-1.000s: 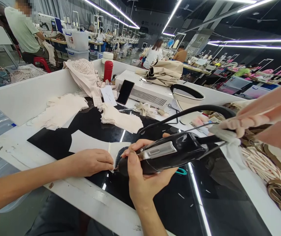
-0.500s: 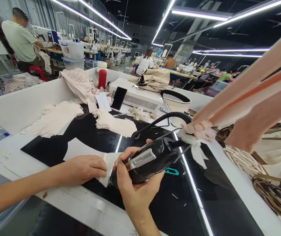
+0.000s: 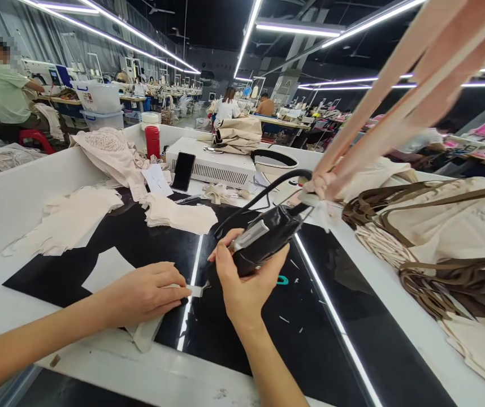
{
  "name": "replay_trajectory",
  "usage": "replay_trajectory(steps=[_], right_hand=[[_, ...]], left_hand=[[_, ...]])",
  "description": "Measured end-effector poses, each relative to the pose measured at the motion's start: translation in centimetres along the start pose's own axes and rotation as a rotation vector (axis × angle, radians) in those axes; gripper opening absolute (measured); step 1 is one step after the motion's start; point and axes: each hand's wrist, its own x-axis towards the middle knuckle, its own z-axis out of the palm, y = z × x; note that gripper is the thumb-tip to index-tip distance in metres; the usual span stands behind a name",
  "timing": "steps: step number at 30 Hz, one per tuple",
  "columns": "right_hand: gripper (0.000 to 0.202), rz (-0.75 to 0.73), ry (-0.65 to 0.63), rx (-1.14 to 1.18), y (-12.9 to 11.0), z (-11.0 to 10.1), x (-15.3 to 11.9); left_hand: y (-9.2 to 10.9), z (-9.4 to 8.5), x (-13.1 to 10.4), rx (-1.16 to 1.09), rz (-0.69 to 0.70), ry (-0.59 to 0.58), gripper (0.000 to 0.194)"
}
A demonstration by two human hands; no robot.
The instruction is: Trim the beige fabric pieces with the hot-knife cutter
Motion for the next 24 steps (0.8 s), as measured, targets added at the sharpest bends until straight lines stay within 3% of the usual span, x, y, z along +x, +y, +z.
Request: replay_trajectory(steps=[4, 14, 19, 24], right_hand=[[0.035, 0.025, -0.015, 0.02, -0.4, 0.1, -0.3], [0.04, 0.022, -0.05, 0.065, -1.3, 0.5, -1.2], [0.037, 0.015, -0.035, 0.023, -1.0, -0.1, -0.8], [0.036, 0.005, -0.018, -0.005, -0.9, -0.3, -0.4]], left_hand=[[-0.4, 0.9, 0.7, 0.079, 0.008, -0.039, 0.019], [0.1, 0.8, -0.5, 0.089, 0.007, -0.042, 0.023], [2.9, 1.3, -0.9, 0.013, -0.001, -0.066, 0.026], [6.3, 2.1, -0.9, -0.108, 0.144, -0.071, 0.013]])
